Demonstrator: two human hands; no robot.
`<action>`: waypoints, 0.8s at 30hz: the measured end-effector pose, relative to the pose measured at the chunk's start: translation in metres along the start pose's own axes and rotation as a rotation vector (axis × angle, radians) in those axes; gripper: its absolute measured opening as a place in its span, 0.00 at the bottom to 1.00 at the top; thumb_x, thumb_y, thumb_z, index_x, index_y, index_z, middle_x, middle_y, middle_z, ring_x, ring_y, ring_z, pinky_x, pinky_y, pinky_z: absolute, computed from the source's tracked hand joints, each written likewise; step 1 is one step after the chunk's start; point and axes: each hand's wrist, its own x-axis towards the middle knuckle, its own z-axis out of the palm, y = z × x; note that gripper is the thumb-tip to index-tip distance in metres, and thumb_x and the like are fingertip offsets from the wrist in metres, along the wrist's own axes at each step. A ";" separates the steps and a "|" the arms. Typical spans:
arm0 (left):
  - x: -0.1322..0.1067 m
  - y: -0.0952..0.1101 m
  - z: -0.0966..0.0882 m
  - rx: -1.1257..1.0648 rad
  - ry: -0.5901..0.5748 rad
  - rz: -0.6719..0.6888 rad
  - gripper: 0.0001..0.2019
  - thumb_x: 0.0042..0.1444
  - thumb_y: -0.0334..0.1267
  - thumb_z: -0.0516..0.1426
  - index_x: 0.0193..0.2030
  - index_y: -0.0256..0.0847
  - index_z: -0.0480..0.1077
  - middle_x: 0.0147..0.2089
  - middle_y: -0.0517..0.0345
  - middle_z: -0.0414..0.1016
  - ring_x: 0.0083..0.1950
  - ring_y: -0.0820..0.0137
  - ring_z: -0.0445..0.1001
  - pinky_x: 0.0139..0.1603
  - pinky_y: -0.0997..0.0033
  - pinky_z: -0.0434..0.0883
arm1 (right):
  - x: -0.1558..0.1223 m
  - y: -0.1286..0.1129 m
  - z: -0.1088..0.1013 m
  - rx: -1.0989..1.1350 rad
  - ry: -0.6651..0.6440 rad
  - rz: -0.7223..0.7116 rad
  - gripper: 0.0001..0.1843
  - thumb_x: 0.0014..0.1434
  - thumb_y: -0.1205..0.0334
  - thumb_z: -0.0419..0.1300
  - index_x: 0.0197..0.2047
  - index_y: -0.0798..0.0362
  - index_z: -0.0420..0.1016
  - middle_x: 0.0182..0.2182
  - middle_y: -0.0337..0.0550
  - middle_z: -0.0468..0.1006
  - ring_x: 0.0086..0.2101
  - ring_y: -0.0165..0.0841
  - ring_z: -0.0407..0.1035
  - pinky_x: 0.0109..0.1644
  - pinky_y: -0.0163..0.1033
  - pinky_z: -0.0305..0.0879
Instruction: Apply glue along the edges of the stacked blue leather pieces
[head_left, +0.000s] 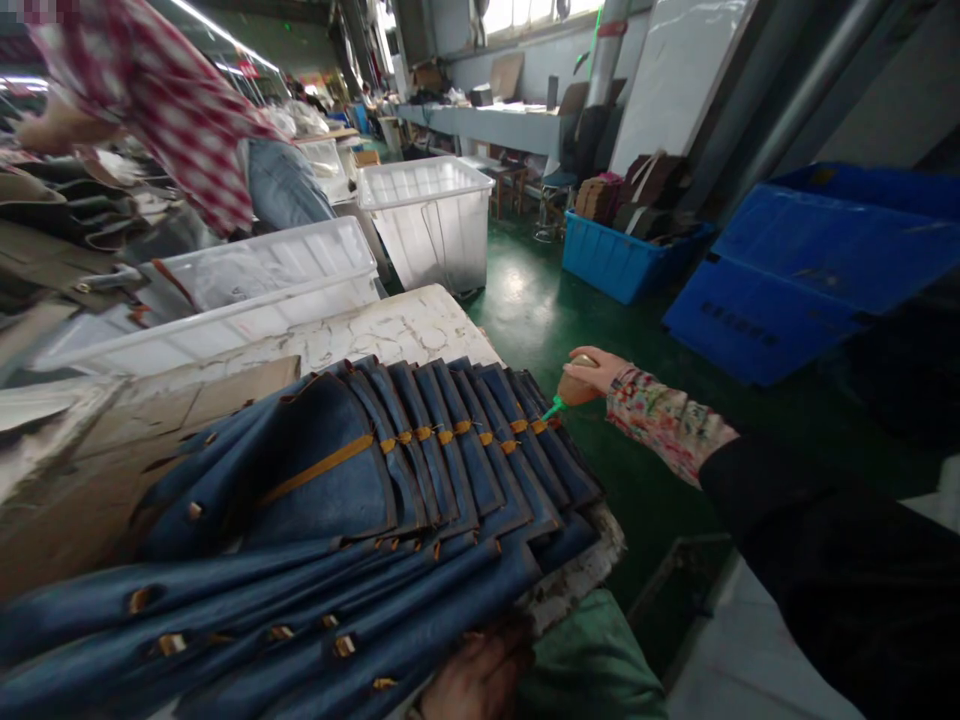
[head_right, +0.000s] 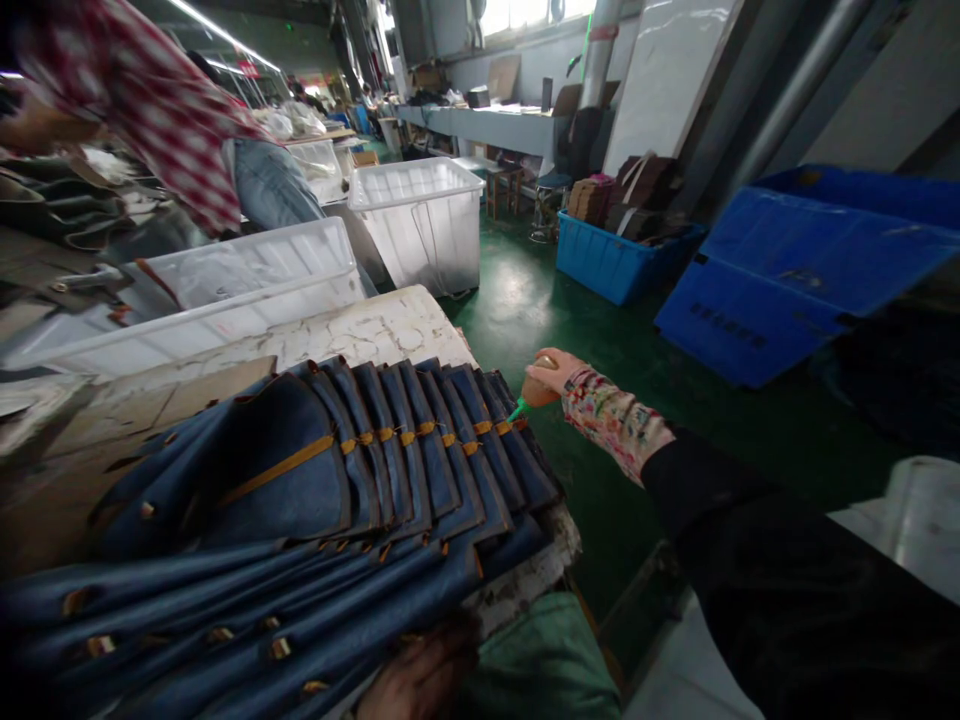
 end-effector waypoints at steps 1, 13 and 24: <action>0.000 0.000 0.000 -0.006 -0.004 -0.001 0.15 0.63 0.33 0.42 0.48 0.38 0.67 0.50 0.56 0.72 0.53 0.74 0.68 0.55 0.81 0.64 | -0.001 0.002 0.001 0.004 0.000 -0.007 0.23 0.51 0.50 0.57 0.48 0.54 0.70 0.43 0.45 0.72 0.43 0.37 0.66 0.48 0.40 0.63; -0.003 0.003 0.003 0.007 -0.116 -0.003 0.18 0.52 0.24 0.46 0.49 0.37 0.65 0.53 0.53 0.70 0.55 0.69 0.67 0.53 0.73 0.68 | -0.017 0.029 0.003 0.028 0.007 -0.016 0.25 0.50 0.46 0.57 0.47 0.51 0.70 0.43 0.43 0.73 0.43 0.37 0.67 0.48 0.42 0.63; -0.003 0.005 0.001 0.008 -0.169 -0.020 0.23 0.48 0.23 0.46 0.52 0.37 0.63 0.53 0.51 0.69 0.56 0.69 0.66 0.53 0.72 0.68 | -0.051 0.033 -0.008 -0.035 -0.139 0.084 0.18 0.49 0.54 0.60 0.42 0.53 0.73 0.36 0.42 0.75 0.39 0.36 0.68 0.43 0.37 0.64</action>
